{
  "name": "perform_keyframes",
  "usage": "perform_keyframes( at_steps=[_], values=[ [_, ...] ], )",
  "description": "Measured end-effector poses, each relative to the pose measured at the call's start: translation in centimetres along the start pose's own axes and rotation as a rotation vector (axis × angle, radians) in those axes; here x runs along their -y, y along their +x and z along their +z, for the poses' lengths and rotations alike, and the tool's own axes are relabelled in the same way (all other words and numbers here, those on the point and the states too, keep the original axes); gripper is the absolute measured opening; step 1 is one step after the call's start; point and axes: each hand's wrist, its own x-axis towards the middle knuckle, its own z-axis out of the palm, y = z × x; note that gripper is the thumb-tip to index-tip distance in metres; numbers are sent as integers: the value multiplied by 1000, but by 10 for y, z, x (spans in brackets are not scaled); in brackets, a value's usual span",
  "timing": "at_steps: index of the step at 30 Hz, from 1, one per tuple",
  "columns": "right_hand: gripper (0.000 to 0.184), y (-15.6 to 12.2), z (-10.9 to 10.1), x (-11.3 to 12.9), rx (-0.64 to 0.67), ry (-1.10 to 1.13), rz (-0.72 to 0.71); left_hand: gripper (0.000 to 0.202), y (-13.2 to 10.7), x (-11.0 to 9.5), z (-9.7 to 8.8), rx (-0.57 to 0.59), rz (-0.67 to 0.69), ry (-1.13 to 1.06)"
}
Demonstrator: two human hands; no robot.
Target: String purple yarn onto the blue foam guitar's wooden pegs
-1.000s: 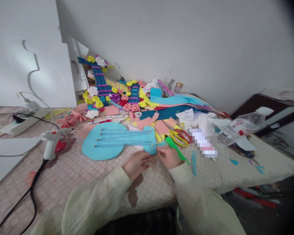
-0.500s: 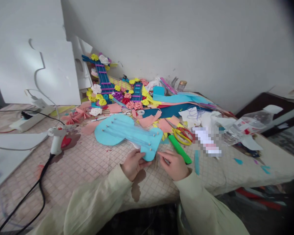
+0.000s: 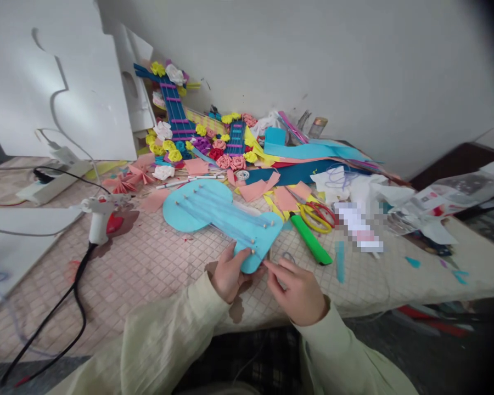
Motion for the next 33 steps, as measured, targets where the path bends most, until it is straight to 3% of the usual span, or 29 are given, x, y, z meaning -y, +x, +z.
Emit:
perform_keyframes(
  at_steps=[13, 17, 25, 33],
  values=[
    [13, -8, 9, 19, -220, 133, 180, 23, -2, 3, -6, -13, 62, 74],
    [10, -6, 12, 20, -207, 225, 218, 24, -1, 4, -9, 5, 75, 75],
    [13, -6, 20, 16, -111, 431, 165, 19, -2, 6, -11, 18, 74, 65],
    [8, -3, 16, 18, -81, 348, 178, 28, 1, 7, -16, -12, 52, 3]
  ],
)
